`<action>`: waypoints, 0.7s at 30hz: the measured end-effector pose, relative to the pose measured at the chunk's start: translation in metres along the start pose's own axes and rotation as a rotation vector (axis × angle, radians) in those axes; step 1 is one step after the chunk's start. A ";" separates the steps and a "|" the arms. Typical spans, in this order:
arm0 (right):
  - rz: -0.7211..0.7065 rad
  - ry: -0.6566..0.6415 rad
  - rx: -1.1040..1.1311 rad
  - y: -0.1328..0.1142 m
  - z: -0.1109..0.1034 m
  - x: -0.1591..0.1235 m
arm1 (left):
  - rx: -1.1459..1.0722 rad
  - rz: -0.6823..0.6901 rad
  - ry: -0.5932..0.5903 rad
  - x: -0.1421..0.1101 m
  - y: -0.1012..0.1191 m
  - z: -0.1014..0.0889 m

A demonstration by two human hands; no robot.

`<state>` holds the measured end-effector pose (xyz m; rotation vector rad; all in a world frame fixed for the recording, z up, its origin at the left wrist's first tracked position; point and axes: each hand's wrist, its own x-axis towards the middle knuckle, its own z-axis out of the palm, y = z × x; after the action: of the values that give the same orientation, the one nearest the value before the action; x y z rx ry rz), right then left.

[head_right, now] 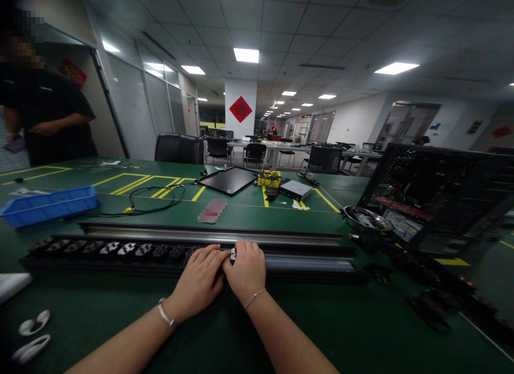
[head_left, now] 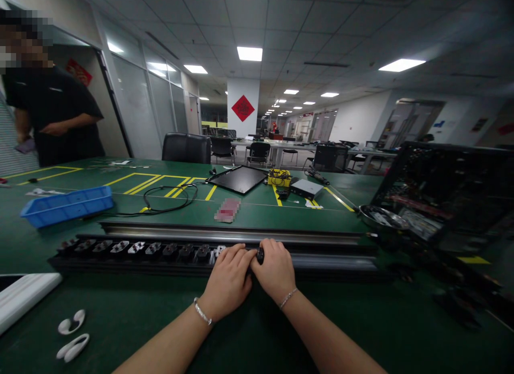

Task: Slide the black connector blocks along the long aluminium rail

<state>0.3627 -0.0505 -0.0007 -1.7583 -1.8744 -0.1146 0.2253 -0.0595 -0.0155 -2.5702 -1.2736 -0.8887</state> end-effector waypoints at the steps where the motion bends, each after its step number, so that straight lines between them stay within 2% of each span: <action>1: 0.002 0.002 -0.007 0.000 0.000 0.000 | 0.001 0.003 0.001 0.000 0.000 0.000; 11: 0.026 0.016 -0.025 0.004 0.001 0.001 | -0.026 -0.003 -0.020 0.000 0.002 -0.002; 21: -0.007 0.009 -0.008 0.004 -0.001 -0.001 | -0.018 0.001 -0.026 0.001 0.003 -0.003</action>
<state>0.3672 -0.0510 -0.0011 -1.7535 -1.8764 -0.1331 0.2267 -0.0621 -0.0119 -2.6048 -1.2763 -0.8730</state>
